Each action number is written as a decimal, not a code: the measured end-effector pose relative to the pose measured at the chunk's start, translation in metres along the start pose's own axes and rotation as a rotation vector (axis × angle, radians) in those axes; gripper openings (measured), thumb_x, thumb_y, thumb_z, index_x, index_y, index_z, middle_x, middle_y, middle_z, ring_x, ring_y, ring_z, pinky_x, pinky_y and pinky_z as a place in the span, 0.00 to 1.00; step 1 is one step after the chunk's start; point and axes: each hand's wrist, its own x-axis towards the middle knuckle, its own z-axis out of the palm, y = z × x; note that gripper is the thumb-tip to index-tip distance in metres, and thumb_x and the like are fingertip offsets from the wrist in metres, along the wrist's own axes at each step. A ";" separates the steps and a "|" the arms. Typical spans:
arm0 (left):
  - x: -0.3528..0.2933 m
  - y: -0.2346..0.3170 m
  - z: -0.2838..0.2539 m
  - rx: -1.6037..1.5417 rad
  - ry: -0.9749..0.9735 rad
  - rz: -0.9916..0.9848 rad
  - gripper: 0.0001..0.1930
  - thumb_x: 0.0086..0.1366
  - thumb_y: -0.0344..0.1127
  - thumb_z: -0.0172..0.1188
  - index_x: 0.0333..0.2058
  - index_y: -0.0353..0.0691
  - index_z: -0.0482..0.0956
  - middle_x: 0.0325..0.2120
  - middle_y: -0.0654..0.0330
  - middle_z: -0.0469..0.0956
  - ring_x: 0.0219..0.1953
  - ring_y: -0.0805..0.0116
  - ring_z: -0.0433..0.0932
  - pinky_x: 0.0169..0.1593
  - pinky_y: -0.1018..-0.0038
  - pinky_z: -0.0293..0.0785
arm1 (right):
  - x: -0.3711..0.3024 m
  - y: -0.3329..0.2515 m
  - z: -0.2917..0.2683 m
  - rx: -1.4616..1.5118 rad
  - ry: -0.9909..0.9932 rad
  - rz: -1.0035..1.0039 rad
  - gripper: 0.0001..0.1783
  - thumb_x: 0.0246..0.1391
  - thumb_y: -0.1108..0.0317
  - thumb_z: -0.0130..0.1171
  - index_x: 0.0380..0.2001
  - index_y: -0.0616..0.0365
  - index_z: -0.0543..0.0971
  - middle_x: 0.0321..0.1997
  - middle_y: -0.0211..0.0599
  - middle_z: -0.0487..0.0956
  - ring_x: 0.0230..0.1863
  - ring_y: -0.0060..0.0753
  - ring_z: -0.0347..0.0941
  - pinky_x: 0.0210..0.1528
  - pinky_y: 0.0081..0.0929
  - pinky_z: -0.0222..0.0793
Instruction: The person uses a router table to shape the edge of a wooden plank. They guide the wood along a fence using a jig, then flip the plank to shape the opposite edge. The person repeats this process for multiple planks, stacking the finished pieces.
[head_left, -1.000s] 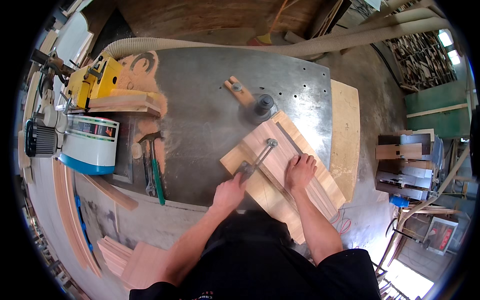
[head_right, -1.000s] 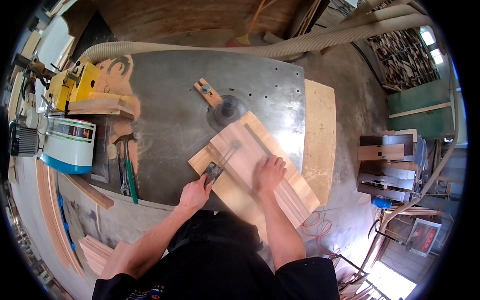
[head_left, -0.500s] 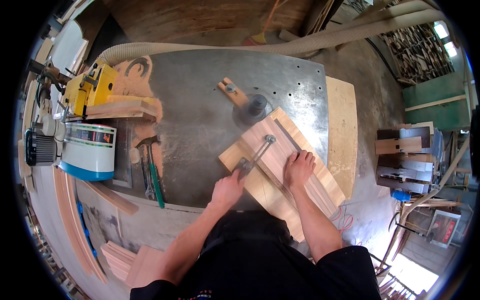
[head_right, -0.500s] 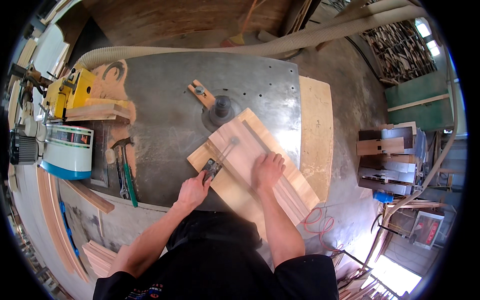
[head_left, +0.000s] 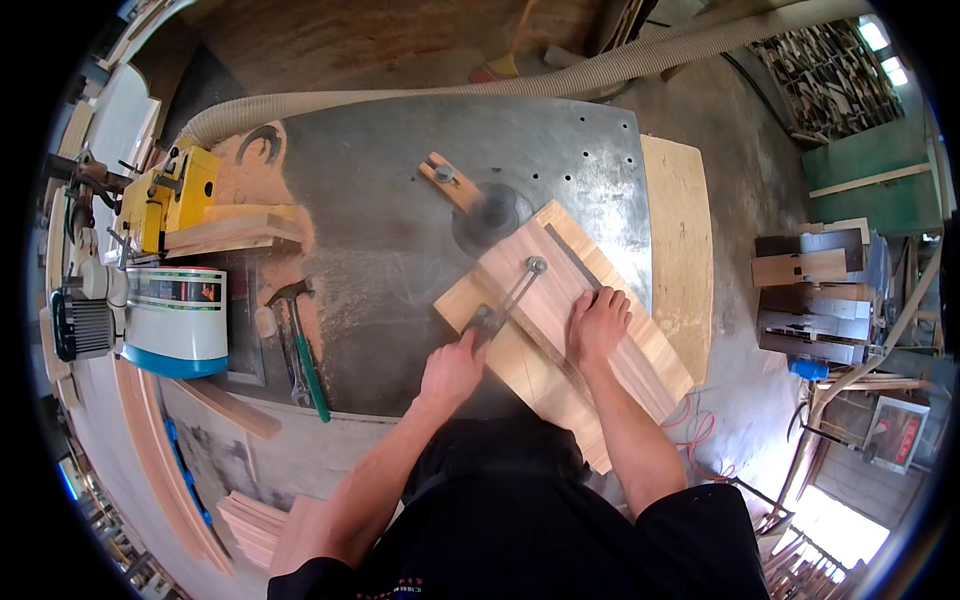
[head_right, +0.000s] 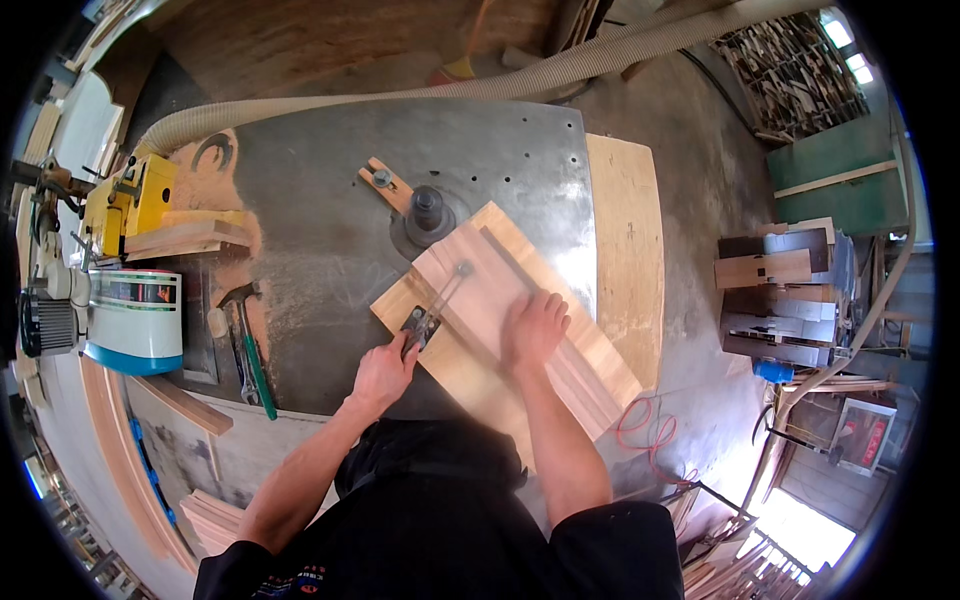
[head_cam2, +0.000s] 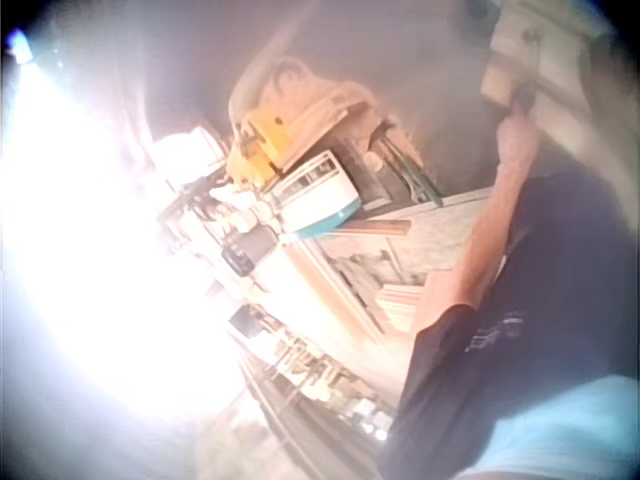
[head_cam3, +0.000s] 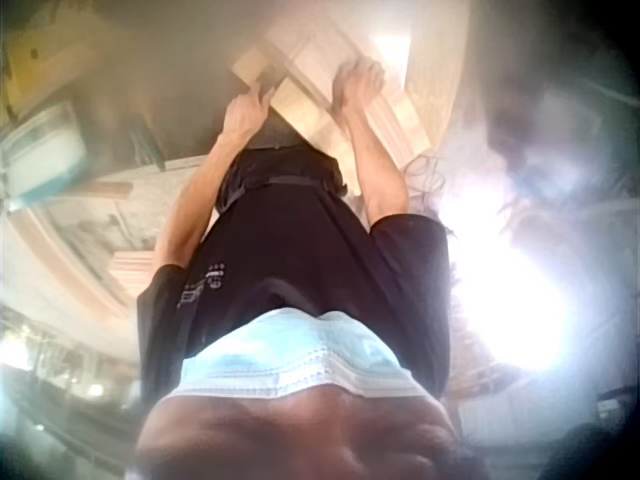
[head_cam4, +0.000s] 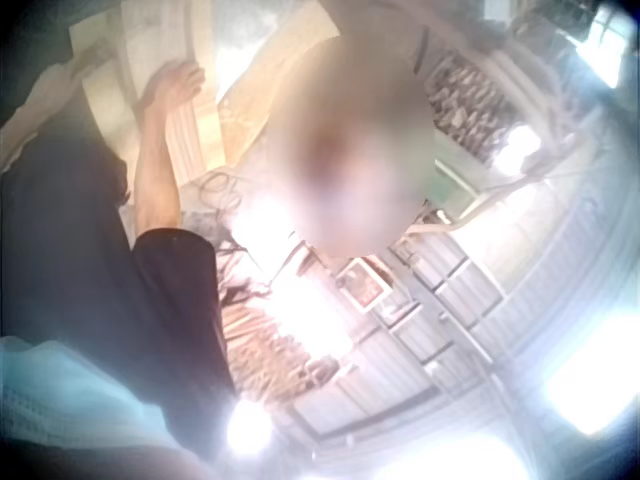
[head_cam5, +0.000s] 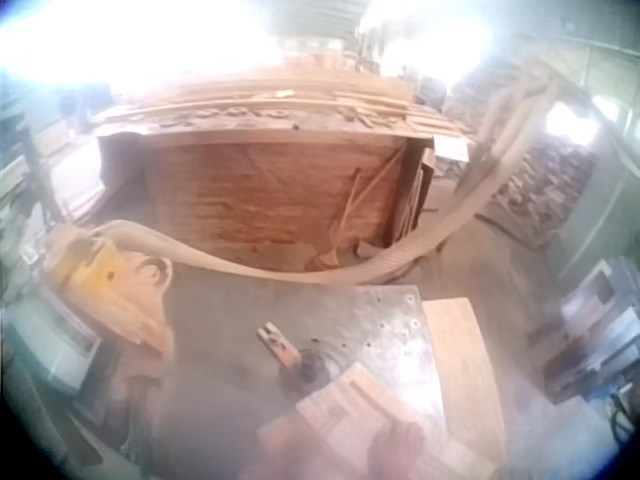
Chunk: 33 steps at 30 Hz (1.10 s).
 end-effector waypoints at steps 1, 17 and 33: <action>0.001 0.001 0.000 0.005 0.002 0.003 0.21 0.75 0.48 0.51 0.54 0.38 0.75 0.31 0.39 0.84 0.38 0.34 0.82 0.45 0.44 0.78 | 0.001 0.000 0.000 0.002 0.004 0.002 0.13 0.65 0.60 0.52 0.37 0.60 0.73 0.44 0.46 0.73 0.51 0.52 0.68 0.53 0.48 0.62; 0.020 0.010 -0.006 0.004 -0.021 0.027 0.20 0.75 0.48 0.52 0.55 0.39 0.75 0.32 0.39 0.84 0.38 0.34 0.82 0.46 0.44 0.78 | 0.014 0.003 0.002 -0.042 0.049 0.023 0.12 0.65 0.61 0.52 0.35 0.59 0.74 0.41 0.46 0.74 0.48 0.52 0.69 0.51 0.48 0.63; 0.030 0.013 -0.005 0.011 -0.015 0.051 0.20 0.74 0.47 0.53 0.54 0.39 0.75 0.32 0.39 0.84 0.38 0.35 0.83 0.45 0.44 0.78 | 0.019 0.005 -0.002 -0.050 0.001 0.057 0.13 0.67 0.60 0.52 0.39 0.60 0.75 0.43 0.47 0.75 0.50 0.51 0.70 0.54 0.48 0.64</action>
